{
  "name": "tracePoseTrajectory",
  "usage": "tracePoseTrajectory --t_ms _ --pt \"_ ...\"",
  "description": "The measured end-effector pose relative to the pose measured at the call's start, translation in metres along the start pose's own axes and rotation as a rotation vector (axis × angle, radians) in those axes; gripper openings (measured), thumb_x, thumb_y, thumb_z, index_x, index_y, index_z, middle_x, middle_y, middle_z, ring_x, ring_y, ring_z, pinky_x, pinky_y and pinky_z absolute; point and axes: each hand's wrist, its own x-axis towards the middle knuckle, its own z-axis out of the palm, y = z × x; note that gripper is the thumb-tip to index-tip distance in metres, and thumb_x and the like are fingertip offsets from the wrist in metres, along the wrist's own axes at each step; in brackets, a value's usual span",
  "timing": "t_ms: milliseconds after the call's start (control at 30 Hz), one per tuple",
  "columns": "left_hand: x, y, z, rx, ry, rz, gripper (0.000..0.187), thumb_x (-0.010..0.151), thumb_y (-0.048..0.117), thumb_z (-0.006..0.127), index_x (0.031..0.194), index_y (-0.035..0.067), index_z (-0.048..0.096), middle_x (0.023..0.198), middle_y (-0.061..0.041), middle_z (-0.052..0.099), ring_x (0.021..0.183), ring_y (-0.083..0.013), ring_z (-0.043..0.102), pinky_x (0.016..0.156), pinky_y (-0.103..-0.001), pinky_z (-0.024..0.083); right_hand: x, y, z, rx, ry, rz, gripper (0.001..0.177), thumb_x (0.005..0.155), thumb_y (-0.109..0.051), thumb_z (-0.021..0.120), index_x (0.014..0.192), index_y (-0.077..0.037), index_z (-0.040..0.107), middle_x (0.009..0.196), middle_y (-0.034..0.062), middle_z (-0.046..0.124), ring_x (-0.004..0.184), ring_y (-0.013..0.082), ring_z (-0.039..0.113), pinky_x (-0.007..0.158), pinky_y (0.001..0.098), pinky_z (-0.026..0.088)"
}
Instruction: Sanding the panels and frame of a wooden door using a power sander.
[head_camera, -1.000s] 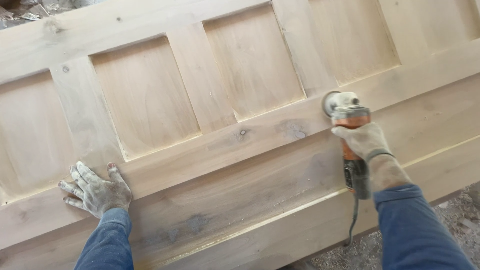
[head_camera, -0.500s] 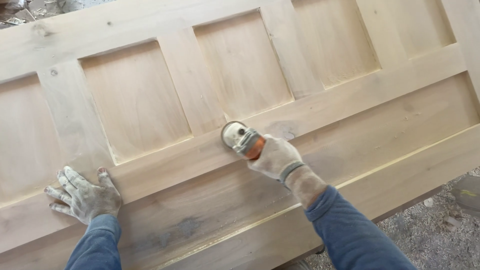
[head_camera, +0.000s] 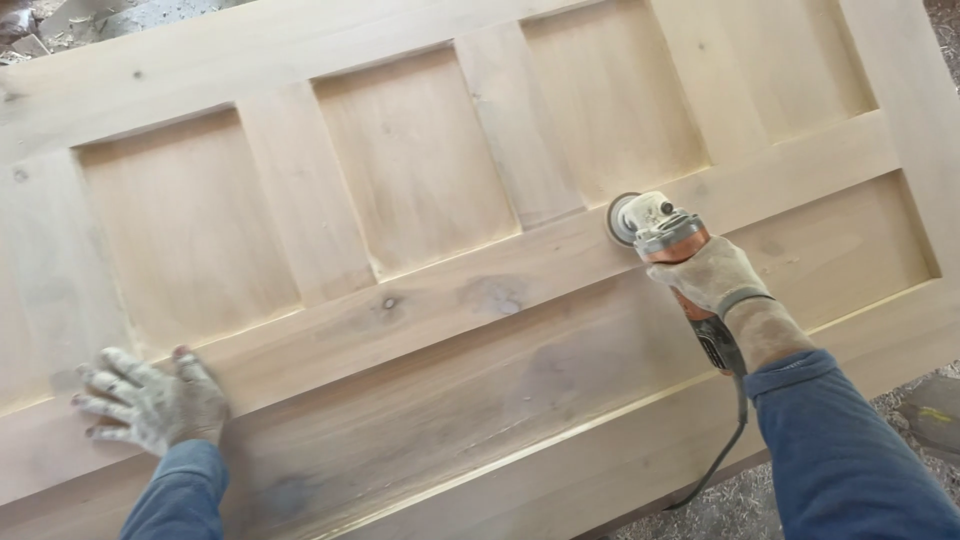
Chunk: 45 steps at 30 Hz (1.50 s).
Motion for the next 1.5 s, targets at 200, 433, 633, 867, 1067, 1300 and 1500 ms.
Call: tracePoseTrajectory --t_ms 200,433,633,867,1067,1300,1500 --pt "-0.092 0.129 0.022 0.061 -0.108 0.093 0.087 0.1 0.066 0.031 0.166 0.012 0.012 0.174 -0.02 0.0 0.158 -0.0471 -0.007 0.123 -0.072 -0.004 0.05 0.063 -0.048 0.156 -0.083 0.176 0.064 0.07 -0.048 0.088 0.115 -0.005 0.073 0.108 0.0174 0.078 0.103 0.0329 0.075 0.092 0.0456 0.059" --pt "-0.12 0.171 0.052 0.016 -0.036 0.176 0.093 0.099 0.06 0.04 0.165 0.002 0.008 0.173 -0.019 0.008 0.156 -0.0456 -0.003 0.122 -0.068 -0.004 0.088 0.107 -0.072 0.062 -0.074 0.097 0.064 0.068 -0.046 0.09 0.113 -0.004 0.075 0.108 0.0193 0.077 0.1 0.0335 0.075 0.092 0.0445 0.059" --pt "-0.124 0.173 0.048 0.042 -0.044 0.155 0.091 0.1 0.058 0.043 0.165 0.004 0.009 0.173 -0.016 0.013 0.158 -0.0418 -0.001 0.125 -0.064 -0.004 0.112 0.139 -0.092 0.191 -0.004 0.214 0.064 0.074 -0.049 0.088 0.114 -0.002 0.073 0.107 0.0179 0.075 0.098 0.0303 0.073 0.085 0.0448 0.059" --pt "-0.117 0.173 0.051 0.041 -0.032 0.151 0.091 0.1 0.062 0.041 0.165 0.006 0.011 0.173 -0.015 0.014 0.157 -0.0406 -0.001 0.125 -0.063 -0.004 0.107 0.105 -0.077 0.318 -0.013 0.184 0.057 0.076 -0.039 0.088 0.115 -0.002 0.07 0.108 0.015 0.075 0.095 0.0263 0.073 0.081 0.0408 0.06" --pt "-0.115 0.164 0.051 0.006 -0.032 0.188 0.094 0.099 0.063 0.04 0.164 0.002 0.011 0.172 -0.019 0.014 0.156 -0.0441 -0.002 0.123 -0.065 -0.005 0.045 0.022 -0.044 0.271 -0.094 0.076 0.052 0.07 -0.037 0.089 0.109 -0.007 0.069 0.101 0.0146 0.076 0.091 0.0245 0.074 0.079 0.0387 0.061" --pt "-0.113 0.164 0.048 -0.042 -0.039 0.218 0.095 0.099 0.066 0.037 0.163 0.001 0.012 0.17 -0.021 0.015 0.156 -0.047 -0.001 0.122 -0.068 -0.004 -0.004 -0.053 -0.015 0.193 -0.166 -0.082 0.043 0.071 -0.035 0.086 0.1 -0.006 0.074 0.087 0.0114 0.078 0.079 0.0222 0.076 0.077 0.0359 0.063" --pt "-0.112 0.159 0.052 -0.044 -0.02 0.237 0.094 0.1 0.066 0.037 0.163 0.0 0.014 0.169 -0.022 0.017 0.156 -0.0475 0.0 0.122 -0.067 -0.003 -0.074 -0.106 -0.019 0.184 -0.206 -0.237 0.039 0.07 -0.029 0.081 0.103 -0.011 0.07 0.084 0.0107 0.077 0.079 0.0244 0.076 0.077 0.0376 0.063"
